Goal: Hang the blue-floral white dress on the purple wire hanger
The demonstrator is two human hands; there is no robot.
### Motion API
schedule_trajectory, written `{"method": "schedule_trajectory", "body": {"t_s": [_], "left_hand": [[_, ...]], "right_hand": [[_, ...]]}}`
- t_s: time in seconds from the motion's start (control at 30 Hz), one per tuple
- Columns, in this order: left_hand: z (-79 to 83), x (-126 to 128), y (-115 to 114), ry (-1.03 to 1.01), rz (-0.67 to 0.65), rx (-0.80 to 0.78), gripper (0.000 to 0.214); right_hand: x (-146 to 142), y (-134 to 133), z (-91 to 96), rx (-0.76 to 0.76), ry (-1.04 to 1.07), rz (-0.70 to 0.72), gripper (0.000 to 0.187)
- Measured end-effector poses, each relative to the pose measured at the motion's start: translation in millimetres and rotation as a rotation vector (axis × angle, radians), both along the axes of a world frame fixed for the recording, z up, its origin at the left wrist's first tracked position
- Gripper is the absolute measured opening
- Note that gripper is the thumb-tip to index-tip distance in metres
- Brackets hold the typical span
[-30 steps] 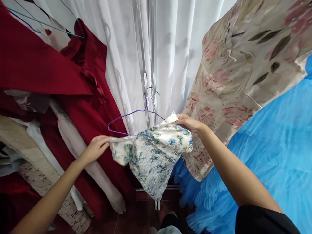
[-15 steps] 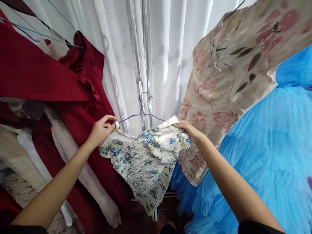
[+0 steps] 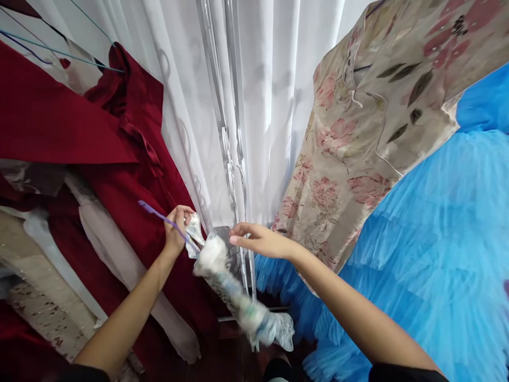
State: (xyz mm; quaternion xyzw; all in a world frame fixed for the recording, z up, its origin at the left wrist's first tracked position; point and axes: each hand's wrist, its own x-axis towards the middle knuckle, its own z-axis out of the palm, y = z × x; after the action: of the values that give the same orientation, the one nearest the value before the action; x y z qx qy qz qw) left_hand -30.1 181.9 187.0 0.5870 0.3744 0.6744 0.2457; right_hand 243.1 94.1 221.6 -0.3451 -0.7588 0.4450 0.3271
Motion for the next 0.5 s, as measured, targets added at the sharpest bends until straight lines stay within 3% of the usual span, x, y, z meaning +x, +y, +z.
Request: {"method": "schedule_trajectory", "body": {"t_s": [0.07, 0.13, 0.2, 0.3, 0.37, 0.5], "left_hand": [[6.2, 13, -1, -0.129, -0.125, -0.029, 0.055], [18.8, 28, -3, -0.255, -0.336, -0.132, 0.054], [31.2, 45, -8, -0.340, -0.611, -0.296, 0.047], [40.2, 71, -25, -0.343, -0.949, -0.510, 0.040], [39.8, 82, -41, -0.311, -1.077, -0.566, 0.040], [30.8, 80, -65, -0.298, -1.164, -0.546, 0.052]], "right_hand": [[2, 12, -18.4, 0.064, -0.016, -0.188, 0.040], [3, 23, -32.9, 0.064, 0.017, -0.302, 0.049], [0, 26, -42.6, 0.066, 0.100, -0.322, 0.054], [-8, 13, -52.8, -0.017, 0.268, -0.254, 0.039], [-6, -3, -60.1, -0.142, 0.428, -0.257, 0.043], [25, -30, -72.2, -0.311, 0.769, -0.459, 0.042]]}}
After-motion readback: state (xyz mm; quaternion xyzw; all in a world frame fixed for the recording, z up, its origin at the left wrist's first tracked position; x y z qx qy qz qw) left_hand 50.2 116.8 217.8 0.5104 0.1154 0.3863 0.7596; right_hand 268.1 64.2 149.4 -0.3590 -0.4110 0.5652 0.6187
